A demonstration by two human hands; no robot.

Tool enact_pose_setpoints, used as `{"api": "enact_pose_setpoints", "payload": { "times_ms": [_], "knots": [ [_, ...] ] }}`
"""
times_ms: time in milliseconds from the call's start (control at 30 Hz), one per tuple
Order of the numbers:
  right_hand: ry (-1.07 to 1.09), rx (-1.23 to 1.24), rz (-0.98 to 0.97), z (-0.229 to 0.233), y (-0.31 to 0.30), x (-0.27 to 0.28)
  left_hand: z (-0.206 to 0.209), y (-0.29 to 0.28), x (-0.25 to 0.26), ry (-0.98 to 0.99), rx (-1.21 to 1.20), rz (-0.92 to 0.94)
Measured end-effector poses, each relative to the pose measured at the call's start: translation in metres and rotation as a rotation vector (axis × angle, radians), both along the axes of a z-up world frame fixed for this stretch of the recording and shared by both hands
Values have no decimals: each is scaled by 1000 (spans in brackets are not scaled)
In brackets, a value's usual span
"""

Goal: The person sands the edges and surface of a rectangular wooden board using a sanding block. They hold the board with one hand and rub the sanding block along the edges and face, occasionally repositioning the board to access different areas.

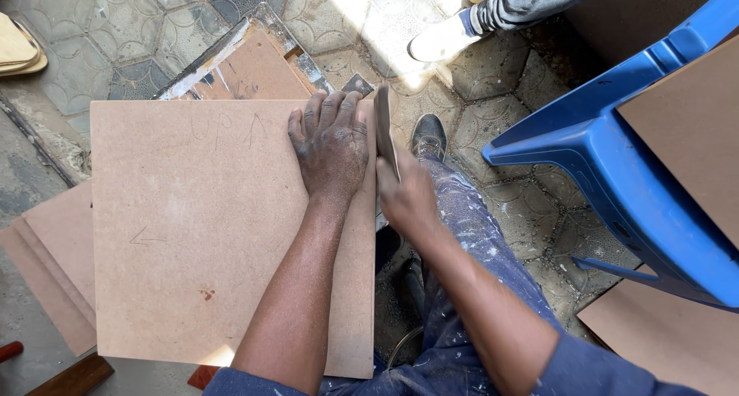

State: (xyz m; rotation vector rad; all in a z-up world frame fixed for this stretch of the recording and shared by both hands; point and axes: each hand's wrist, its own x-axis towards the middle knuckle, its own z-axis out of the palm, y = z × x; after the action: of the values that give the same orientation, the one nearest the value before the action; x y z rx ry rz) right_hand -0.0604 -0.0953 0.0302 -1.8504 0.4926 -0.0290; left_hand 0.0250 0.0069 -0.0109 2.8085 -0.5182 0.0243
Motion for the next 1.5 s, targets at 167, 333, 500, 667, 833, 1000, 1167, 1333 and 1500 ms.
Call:
{"api": "enact_pose_setpoints", "payload": {
  "times_ms": [167, 333, 500, 667, 833, 1000, 1167, 1333, 1500],
  "knots": [
    [28, 39, 42, 7, 1, -10, 9, -1, -1, 47, 5, 10],
    [22, -14, -4, -22, -4, 9, 8, -1, -4, 37, 26, 31],
    [-3, 89, 43, 26, 4, -19, 11, 0, -1, 104, -22, 3],
    [239, 253, -143, -24, -29, 20, 14, 3, -6, 101, -3, -24],
    [255, 342, -313, -67, -35, -16, 13, -4, -8, 131, -13, -77],
    [141, 571, -409, -15, -26, -28, -18, -22, 19, -81, -132, 15],
    [274, 700, -320, -55, -9, -38, -20, -19, 33, -29, -211, 3],
    [118, 750, -398, -58, -9, -38, 0, -5, 2, 122, -205, -73],
    [199, 732, -400, -45, -21, -34, 37, 5, -60, 230, -230, -105]
  ]
}}
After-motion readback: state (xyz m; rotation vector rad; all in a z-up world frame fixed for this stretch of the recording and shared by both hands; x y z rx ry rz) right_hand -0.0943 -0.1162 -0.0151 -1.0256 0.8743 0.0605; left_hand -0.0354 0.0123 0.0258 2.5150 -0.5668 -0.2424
